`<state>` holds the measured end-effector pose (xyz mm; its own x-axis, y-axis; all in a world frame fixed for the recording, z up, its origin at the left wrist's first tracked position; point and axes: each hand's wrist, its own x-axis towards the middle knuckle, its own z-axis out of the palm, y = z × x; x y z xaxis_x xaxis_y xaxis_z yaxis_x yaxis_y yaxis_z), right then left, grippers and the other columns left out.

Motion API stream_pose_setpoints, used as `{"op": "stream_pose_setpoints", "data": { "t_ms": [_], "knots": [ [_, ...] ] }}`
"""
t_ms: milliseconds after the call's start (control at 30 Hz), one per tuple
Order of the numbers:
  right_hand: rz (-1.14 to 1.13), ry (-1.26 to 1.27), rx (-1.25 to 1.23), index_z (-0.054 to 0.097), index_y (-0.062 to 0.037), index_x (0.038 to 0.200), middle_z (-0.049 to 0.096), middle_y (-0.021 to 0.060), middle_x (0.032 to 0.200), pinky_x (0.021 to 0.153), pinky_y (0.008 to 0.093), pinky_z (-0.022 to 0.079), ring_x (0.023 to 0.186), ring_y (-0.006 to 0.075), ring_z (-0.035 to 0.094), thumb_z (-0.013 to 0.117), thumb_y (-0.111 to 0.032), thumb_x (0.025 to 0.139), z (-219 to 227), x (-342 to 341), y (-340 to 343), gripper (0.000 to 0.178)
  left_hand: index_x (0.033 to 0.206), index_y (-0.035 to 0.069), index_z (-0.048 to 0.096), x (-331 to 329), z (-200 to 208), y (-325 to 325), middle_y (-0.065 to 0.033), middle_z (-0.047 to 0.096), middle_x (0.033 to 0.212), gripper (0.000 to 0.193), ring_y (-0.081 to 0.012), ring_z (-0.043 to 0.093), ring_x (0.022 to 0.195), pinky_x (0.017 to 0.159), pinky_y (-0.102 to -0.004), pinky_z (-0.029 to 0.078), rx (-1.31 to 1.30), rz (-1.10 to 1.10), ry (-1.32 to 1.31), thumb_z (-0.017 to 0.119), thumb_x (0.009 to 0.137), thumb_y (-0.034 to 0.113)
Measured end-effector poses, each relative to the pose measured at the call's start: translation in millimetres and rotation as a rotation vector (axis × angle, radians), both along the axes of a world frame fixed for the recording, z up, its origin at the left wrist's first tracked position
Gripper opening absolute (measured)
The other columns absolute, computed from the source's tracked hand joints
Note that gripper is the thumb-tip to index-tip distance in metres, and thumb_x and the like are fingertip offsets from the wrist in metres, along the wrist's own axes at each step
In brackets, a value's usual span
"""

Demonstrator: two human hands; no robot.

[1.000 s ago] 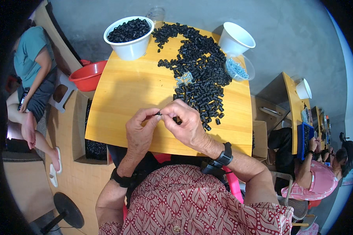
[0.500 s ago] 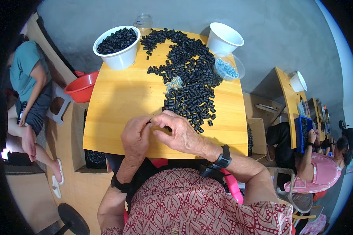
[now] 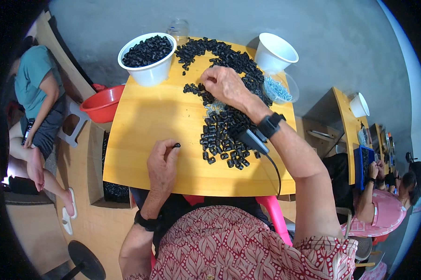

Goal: Manually assembling small black plastic components by joining two parts together.

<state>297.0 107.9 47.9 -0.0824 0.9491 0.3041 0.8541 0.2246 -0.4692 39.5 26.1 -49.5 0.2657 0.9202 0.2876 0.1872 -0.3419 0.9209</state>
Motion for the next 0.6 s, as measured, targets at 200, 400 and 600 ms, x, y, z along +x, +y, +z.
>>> {"op": "stream_pose_setpoints", "data": {
  "t_ms": [200, 400, 600],
  "knots": [
    [0.080, -0.251, 0.002, 0.070, -0.0036, 0.099, 0.069, 0.0144, 0.094, 0.076, 0.0403, 0.055, 0.085, 0.0321, 0.067, 0.063, -0.011, 0.085, -25.3, -11.1, 33.3, 0.016, 0.103, 0.002, 0.064, 1.9, 3.2, -0.6, -0.0129, 0.065, 0.094, 0.016, -0.0296, 0.066, 0.087, 0.077, -0.0364, 0.053, 0.004, 0.027, -0.018, 0.069, 0.088, 0.003],
    [0.194, -0.354, 0.088, 0.069, -0.0069, 0.097, 0.065, 0.0132, 0.088, 0.079, 0.0442, 0.055, 0.089, 0.0333, 0.066, 0.061, -0.007, 0.083, -46.6, -29.4, 41.8, 0.016, 0.103, 0.003, 0.064, 0.6, 5.2, -0.9, -0.0128, 0.065, 0.093, 0.017, -0.0299, 0.067, 0.087, 0.077, -0.0368, 0.053, 0.011, 0.020, -0.032, 0.070, 0.087, 0.003],
    [0.192, -0.326, 0.033, 0.066, -0.0042, 0.085, 0.068, 0.0150, 0.095, 0.077, 0.0462, 0.056, 0.092, 0.0354, 0.067, 0.062, -0.005, 0.082, -47.1, -32.9, 28.7, 0.006, 0.105, -0.002, 0.066, 0.4, 7.9, -2.5, -0.0104, 0.066, 0.094, 0.015, -0.0202, 0.066, 0.089, 0.082, -0.0303, 0.052, -0.019, 0.016, -0.022, 0.068, 0.090, 0.001]
  ]
}}
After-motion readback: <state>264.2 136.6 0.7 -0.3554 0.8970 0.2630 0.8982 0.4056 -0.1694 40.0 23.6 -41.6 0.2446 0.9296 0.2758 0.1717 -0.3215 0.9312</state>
